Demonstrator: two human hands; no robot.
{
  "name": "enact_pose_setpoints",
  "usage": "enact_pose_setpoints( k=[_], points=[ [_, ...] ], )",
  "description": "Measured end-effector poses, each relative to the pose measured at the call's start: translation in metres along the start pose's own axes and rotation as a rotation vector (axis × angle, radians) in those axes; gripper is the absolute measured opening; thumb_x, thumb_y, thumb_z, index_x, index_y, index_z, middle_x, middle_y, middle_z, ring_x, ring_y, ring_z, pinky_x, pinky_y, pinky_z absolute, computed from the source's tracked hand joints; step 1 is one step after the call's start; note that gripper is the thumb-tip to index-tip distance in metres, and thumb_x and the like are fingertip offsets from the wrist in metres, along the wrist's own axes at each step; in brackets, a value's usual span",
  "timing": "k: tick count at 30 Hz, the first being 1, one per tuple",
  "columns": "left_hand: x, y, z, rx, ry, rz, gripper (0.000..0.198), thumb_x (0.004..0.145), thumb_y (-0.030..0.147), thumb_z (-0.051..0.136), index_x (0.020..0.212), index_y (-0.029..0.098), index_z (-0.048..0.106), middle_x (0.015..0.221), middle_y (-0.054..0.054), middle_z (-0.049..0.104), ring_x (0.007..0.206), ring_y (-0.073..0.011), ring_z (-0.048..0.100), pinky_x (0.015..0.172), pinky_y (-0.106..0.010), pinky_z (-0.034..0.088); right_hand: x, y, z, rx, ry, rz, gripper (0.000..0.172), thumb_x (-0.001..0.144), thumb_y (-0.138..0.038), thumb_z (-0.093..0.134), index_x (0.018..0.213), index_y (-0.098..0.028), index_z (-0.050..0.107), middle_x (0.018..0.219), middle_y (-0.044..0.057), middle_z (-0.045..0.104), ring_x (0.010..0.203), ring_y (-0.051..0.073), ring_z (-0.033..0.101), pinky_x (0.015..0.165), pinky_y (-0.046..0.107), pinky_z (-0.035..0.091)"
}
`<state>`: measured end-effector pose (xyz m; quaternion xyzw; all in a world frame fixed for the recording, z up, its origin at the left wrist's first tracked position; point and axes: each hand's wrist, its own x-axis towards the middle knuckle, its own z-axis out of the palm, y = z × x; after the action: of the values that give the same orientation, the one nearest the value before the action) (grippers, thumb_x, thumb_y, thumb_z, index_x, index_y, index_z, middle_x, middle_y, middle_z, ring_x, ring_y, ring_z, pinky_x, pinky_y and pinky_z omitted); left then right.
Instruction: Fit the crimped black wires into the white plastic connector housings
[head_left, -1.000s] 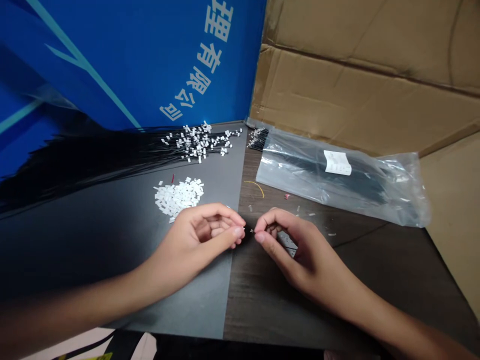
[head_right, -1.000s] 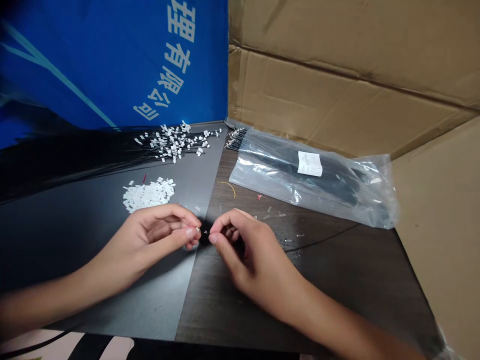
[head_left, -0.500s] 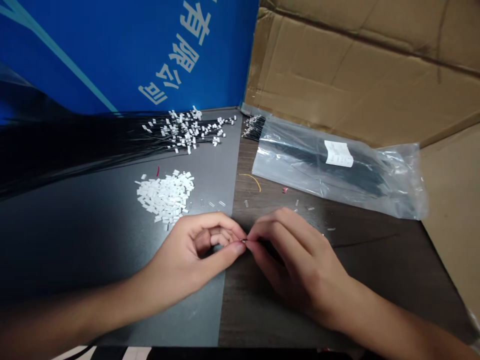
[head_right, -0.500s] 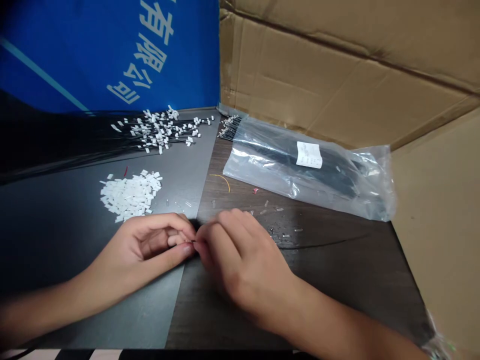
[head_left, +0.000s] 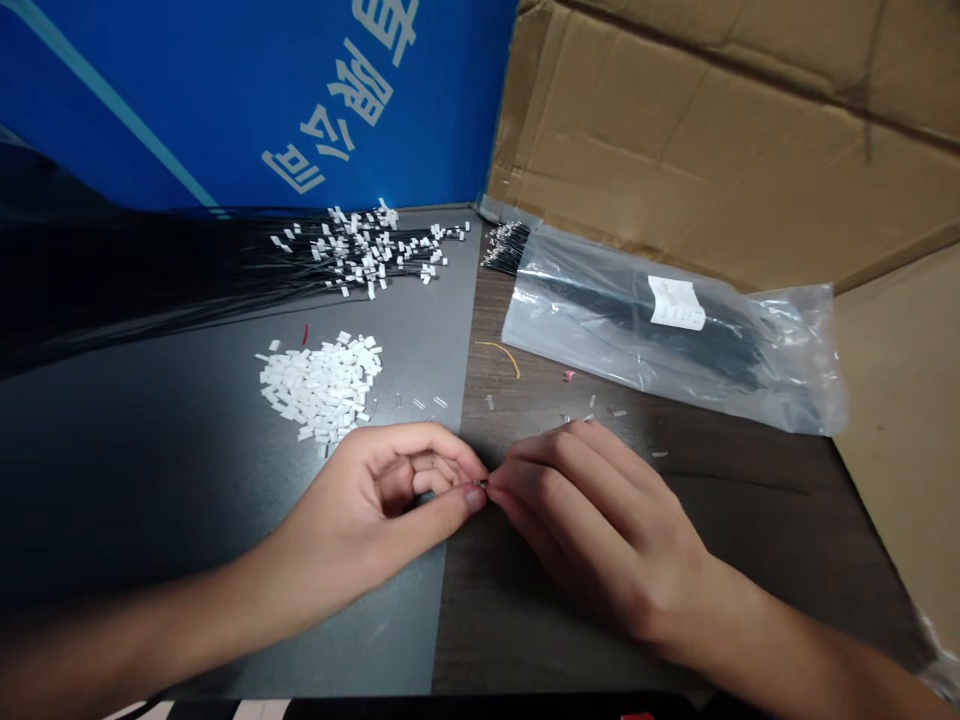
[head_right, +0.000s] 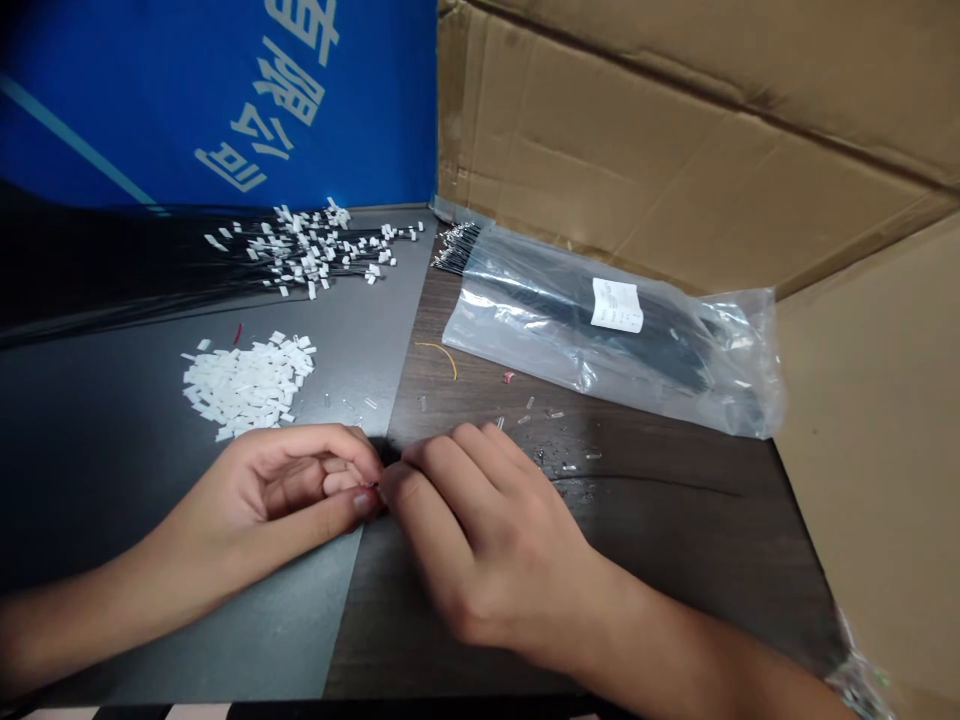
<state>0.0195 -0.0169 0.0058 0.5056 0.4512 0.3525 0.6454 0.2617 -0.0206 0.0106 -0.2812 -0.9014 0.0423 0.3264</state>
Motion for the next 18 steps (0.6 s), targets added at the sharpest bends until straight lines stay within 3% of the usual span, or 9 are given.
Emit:
enact_pose_setpoints(
  k=[5, 10, 18],
  points=[
    [-0.003, -0.003, 0.000, 0.100, 0.081, 0.104, 0.005, 0.090, 0.023, 0.089, 0.087, 0.020, 0.090, 0.075, -0.003, 0.082, 0.066, -0.0133, 0.074, 0.063, -0.016, 0.061, 0.001, 0.000, 0.001, 0.016, 0.002, 0.036, 0.019, 0.123, -0.005, 0.065, 0.113, -0.009, 0.081, 0.096, 0.011, 0.083, 0.081, 0.023, 0.071, 0.077, 0.040, 0.057],
    [-0.005, 0.000, 0.000, 0.150, 0.115, 0.193, 0.007, 0.092, 0.021, 0.088, 0.087, 0.022, 0.092, 0.081, -0.003, 0.086, 0.072, -0.0141, 0.080, 0.070, -0.016, 0.065, 0.004, -0.003, -0.001, 0.084, -0.008, 0.096, 0.019, 0.121, -0.004, 0.069, 0.107, -0.010, 0.081, 0.098, 0.011, 0.084, 0.083, 0.022, 0.074, 0.078, 0.038, 0.059],
    [-0.002, -0.005, -0.006, 0.037, 0.021, 0.098, 0.005, 0.094, 0.021, 0.094, 0.092, 0.024, 0.099, 0.076, -0.003, 0.082, 0.067, -0.0121, 0.069, 0.061, -0.014, 0.055, 0.010, -0.009, -0.007, 0.456, -0.022, 0.400, 0.009, 0.111, -0.008, 0.074, 0.108, -0.015, 0.080, 0.095, 0.004, 0.081, 0.085, 0.015, 0.078, 0.077, 0.025, 0.061]
  ],
)
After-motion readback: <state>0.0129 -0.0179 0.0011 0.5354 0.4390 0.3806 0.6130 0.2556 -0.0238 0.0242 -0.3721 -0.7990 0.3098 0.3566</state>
